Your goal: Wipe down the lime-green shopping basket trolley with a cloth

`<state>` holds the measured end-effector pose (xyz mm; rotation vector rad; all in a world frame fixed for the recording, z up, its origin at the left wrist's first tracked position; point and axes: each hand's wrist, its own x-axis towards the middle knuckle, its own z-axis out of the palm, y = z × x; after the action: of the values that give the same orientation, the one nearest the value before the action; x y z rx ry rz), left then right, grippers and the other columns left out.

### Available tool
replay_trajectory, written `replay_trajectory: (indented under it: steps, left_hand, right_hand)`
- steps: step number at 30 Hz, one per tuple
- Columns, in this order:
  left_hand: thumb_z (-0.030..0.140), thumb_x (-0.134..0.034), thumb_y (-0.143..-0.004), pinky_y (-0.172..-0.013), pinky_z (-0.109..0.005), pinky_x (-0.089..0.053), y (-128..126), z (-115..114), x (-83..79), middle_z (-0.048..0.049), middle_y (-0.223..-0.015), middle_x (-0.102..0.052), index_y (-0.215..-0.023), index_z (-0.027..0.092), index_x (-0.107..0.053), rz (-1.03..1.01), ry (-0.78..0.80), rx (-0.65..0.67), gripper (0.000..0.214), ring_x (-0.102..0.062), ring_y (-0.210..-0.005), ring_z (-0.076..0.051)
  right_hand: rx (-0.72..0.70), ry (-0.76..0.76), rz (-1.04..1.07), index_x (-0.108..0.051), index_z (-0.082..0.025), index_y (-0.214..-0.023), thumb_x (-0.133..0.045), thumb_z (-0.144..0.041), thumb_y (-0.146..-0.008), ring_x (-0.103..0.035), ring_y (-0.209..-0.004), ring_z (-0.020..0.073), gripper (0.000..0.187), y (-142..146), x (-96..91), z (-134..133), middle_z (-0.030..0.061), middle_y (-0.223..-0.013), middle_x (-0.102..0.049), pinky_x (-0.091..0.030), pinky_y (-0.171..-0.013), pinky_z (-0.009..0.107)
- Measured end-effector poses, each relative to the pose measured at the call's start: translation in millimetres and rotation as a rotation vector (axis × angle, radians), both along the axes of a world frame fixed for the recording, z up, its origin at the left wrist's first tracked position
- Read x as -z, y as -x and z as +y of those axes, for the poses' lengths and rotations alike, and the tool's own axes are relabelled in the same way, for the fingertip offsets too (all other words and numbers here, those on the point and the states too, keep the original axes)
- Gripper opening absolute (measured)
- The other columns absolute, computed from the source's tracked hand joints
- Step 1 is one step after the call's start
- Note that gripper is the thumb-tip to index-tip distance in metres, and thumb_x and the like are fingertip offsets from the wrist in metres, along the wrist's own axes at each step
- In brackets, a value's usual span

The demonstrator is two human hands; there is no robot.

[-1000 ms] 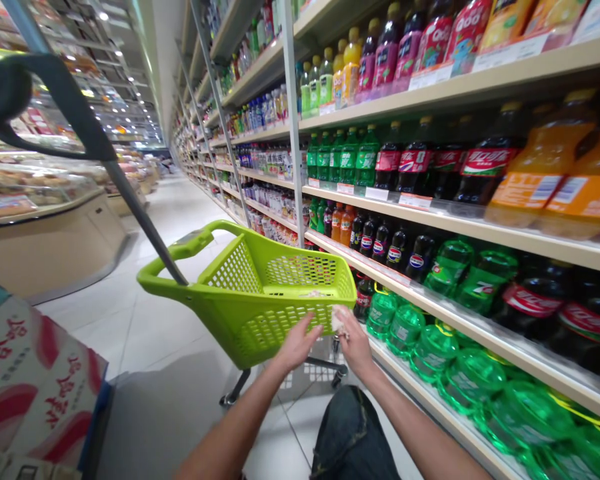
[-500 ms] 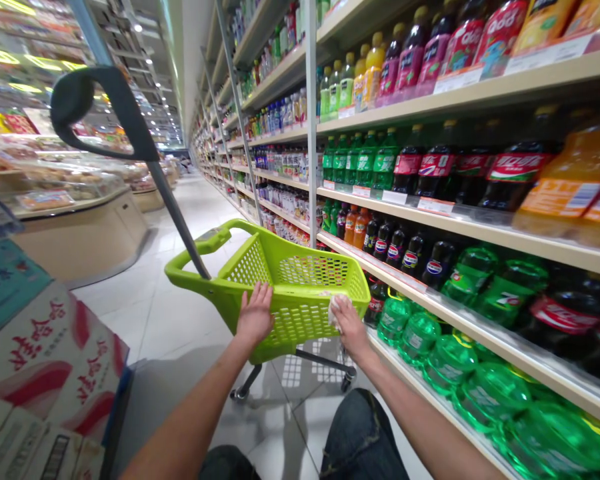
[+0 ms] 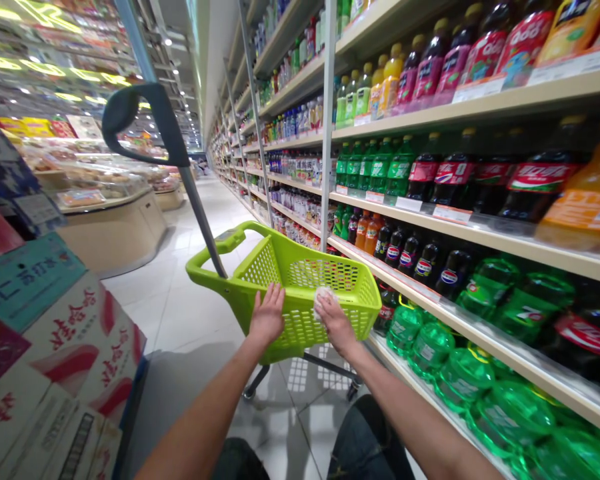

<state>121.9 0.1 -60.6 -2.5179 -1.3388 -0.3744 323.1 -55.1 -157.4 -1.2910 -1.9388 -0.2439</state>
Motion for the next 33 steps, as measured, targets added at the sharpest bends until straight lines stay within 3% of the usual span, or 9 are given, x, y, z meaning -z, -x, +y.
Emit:
replay_trajectory:
  steps: [3, 5, 11, 17, 20, 23, 29, 33]
  left_hand:
    - [0.012, -0.041, -0.068, -0.104, -0.049, -0.017, 4.2, 0.7, -1.5, -0.0091, -0.140, -0.027, -0.130, 0.012, -0.034, 0.045, 0.034, -0.002, 0.063, -0.020, -0.130, -0.023]
    - [0.012, -0.040, -0.069, -0.104, -0.048, -0.017, 6.8, 1.3, -1.5, -0.0078, -0.141, -0.024, -0.131, 0.012, -0.032, 0.074, 0.044, 0.002, 0.062, -0.018, -0.131, -0.022]
    - [0.013, -0.038, -0.070, -0.104, -0.048, -0.017, 5.5, 0.6, 2.1, -0.0073, -0.141, -0.024, -0.132, 0.011, -0.031, 0.075, 0.018, -0.009, 0.063, -0.017, -0.131, -0.022]
    - [0.011, -0.036, -0.070, -0.104, -0.052, -0.014, 22.7, 2.2, -4.8, -0.0073, -0.140, -0.028, -0.130, 0.012, -0.034, 0.050, -0.026, 0.019, 0.060, -0.022, -0.130, -0.021]
    - [0.008, -0.034, -0.071, -0.103, -0.053, -0.011, 40.5, 6.0, -8.9, -0.0101, -0.138, -0.030, -0.129, 0.011, -0.036, 0.010, -0.111, -0.074, 0.058, -0.022, -0.129, -0.023]
    - [0.006, -0.031, -0.072, -0.104, -0.052, -0.009, 51.5, 8.6, -9.6, -0.0094, -0.137, -0.033, -0.128, 0.013, -0.038, 0.009, -0.147, -0.057, 0.057, -0.024, -0.129, -0.022]
    - [0.005, -0.031, -0.073, -0.104, -0.052, -0.009, 69.0, 15.2, -11.9, -0.0090, -0.137, -0.035, -0.128, 0.013, -0.038, -0.012, -0.181, -0.015, 0.056, -0.025, -0.128, -0.021]
    - [0.005, -0.026, -0.078, -0.104, -0.054, -0.009, 90.9, 23.7, -13.5, -0.0123, -0.138, -0.031, -0.129, 0.009, -0.035, -0.109, -0.271, -0.136, 0.052, -0.025, -0.129, -0.023]
  right_hand:
    - [-0.038, 0.070, -0.063, -0.049, -0.021, -0.120, -0.036, -0.016, -0.088, -0.034, -0.123, 0.0178, 0.035, 4.5, 19.7, -5.8, 0.0049, -0.125, -0.049, -0.033, -0.102, 0.038]
    - [-0.074, 0.066, -0.109, -0.048, -0.020, -0.121, -0.036, -0.016, -0.088, -0.035, -0.123, 0.0176, 0.036, 8.3, 25.9, -9.9, 0.0062, -0.125, -0.049, -0.035, -0.101, 0.038]
    - [-0.069, -0.124, -0.035, -0.050, -0.021, -0.119, -0.034, -0.011, -0.087, -0.020, -0.129, 0.0178, 0.037, 24.5, -12.0, 14.8, 0.0032, -0.129, -0.044, -0.024, -0.106, 0.042]
    - [-0.116, -0.040, -0.169, -0.049, -0.019, -0.120, -0.036, -0.016, -0.089, -0.036, -0.122, 0.0173, 0.034, 37.7, 12.6, 9.8, 0.0068, -0.120, -0.053, -0.038, -0.098, 0.036]
    - [-0.125, -0.120, -0.149, -0.049, -0.018, -0.120, -0.034, -0.013, -0.089, -0.027, -0.127, 0.0188, 0.035, 48.2, -8.5, 17.6, 0.0068, -0.127, -0.047, -0.032, -0.102, 0.041]
    - [-0.091, -0.142, -0.105, -0.051, -0.018, -0.117, -0.035, -0.011, -0.087, -0.024, -0.128, 0.0191, 0.035, 58.8, -27.2, 33.6, 0.0062, -0.128, -0.045, -0.028, -0.104, 0.043]
    - [-0.176, 0.034, -0.270, -0.056, -0.017, -0.112, -0.044, -0.013, -0.085, -0.039, -0.120, 0.0193, 0.030, 70.2, 7.5, 26.3, 0.0073, -0.119, -0.054, -0.037, -0.099, 0.035]
    - [-0.151, -0.102, -0.196, -0.051, -0.018, -0.118, -0.038, -0.015, -0.088, -0.025, -0.128, 0.0189, 0.033, 81.6, -21.5, 38.4, 0.0054, -0.127, -0.046, -0.029, -0.104, 0.038]
